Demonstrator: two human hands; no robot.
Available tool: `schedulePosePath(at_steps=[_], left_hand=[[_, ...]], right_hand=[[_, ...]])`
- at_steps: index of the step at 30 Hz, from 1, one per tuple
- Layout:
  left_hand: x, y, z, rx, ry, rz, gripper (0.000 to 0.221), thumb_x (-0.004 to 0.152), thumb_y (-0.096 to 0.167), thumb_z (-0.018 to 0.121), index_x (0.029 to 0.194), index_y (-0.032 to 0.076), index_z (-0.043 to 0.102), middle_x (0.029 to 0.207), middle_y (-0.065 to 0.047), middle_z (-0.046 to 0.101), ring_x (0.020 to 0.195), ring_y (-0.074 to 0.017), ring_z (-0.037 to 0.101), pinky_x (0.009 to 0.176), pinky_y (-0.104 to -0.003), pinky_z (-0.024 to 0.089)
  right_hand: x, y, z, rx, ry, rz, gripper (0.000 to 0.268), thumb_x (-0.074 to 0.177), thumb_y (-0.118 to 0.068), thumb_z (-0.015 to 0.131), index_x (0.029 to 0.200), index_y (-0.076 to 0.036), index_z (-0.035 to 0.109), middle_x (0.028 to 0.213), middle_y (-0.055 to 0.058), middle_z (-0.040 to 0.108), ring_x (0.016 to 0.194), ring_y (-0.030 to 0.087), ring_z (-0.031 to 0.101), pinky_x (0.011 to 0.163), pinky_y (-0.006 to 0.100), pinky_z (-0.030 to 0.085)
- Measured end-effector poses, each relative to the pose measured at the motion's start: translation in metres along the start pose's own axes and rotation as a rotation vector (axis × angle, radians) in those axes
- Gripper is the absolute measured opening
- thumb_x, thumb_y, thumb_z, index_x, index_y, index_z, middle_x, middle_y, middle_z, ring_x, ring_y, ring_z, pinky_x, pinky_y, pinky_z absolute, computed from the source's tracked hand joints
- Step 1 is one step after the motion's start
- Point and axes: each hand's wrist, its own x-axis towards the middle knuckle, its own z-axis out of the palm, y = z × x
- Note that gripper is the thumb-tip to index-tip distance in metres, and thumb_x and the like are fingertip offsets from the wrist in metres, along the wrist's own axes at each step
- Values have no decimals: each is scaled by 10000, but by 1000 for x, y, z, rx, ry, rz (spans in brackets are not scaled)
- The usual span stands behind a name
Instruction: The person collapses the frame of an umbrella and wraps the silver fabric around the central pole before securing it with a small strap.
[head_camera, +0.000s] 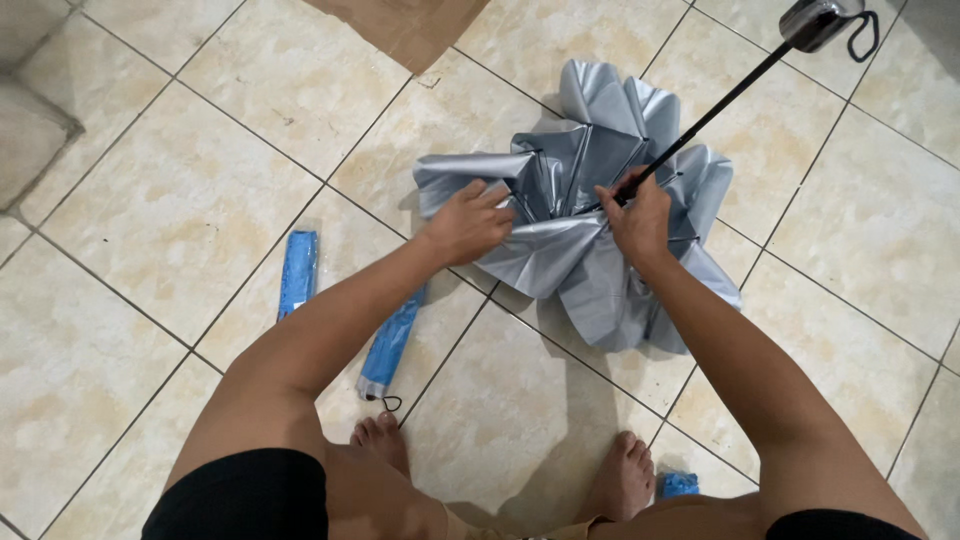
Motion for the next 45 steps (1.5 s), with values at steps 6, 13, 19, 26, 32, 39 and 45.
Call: schedulePosePath(at_steps=[6, 13, 19, 26, 32, 39, 45], left_hand=[[13, 39, -11, 20, -15, -70, 237, 718, 97, 706, 922, 154, 601, 865, -46, 551, 507, -214, 558, 483, -358, 416], [7, 14, 14, 41, -8, -124, 142, 723, 139, 686, 842, 188, 625, 674, -8, 637, 510, -222, 643, 531, -361, 445], [9, -2, 6, 27, -46, -150, 130, 779, 124, 649, 880, 202, 626, 1017, -12, 631, 508, -217, 613, 473, -357, 456], [26, 13, -27, -468, -268, -163, 219, 869, 298, 620, 769, 117, 548, 825, -17, 518, 668, -267, 597, 607, -391, 470], [9, 22, -15, -774, -163, -885, 367, 878, 363, 617, 680, 66, 530, 805, -112, 508, 723, -347, 619, 659, -390, 503], [-11, 29, 20, -836, -298, -1102, 348, 737, 211, 721, 1043, 123, 580, 971, -122, 649, 877, -350, 669, 764, -435, 531], [5, 50, 31, -869, -348, -850, 638, 660, 85, 704, 1272, 113, 526, 1016, -150, 660, 1021, -372, 595, 912, -391, 480]], right_hand=[[-4, 12, 12, 21, 50, 19, 304, 886, -116, 786, 900, -63, 487, 729, 90, 642, 742, 295, 665, 668, 386, 505], [-7, 8, 17, 8, 74, 54, 303, 858, -141, 801, 886, -67, 509, 727, 110, 643, 759, 320, 652, 639, 372, 500], [0, 9, 7, 0, 95, 45, 290, 887, -123, 781, 905, -66, 498, 746, 114, 653, 781, 323, 660, 657, 391, 497], [3, 16, 7, 5, 121, 70, 277, 915, -110, 765, 932, -61, 492, 768, 95, 656, 800, 290, 656, 625, 348, 507], [-5, 14, 5, 29, 95, 122, 181, 911, -72, 724, 932, -71, 544, 822, 111, 642, 859, 311, 649, 667, 390, 508], [-17, 5, 16, -108, -39, 260, 190, 964, -255, 672, 912, -81, 619, 831, 145, 601, 853, 385, 633, 701, 449, 484], [-12, -17, 14, -86, -181, 123, 295, 977, -314, 656, 932, -37, 565, 948, 219, 514, 970, 477, 563, 825, 511, 455]])
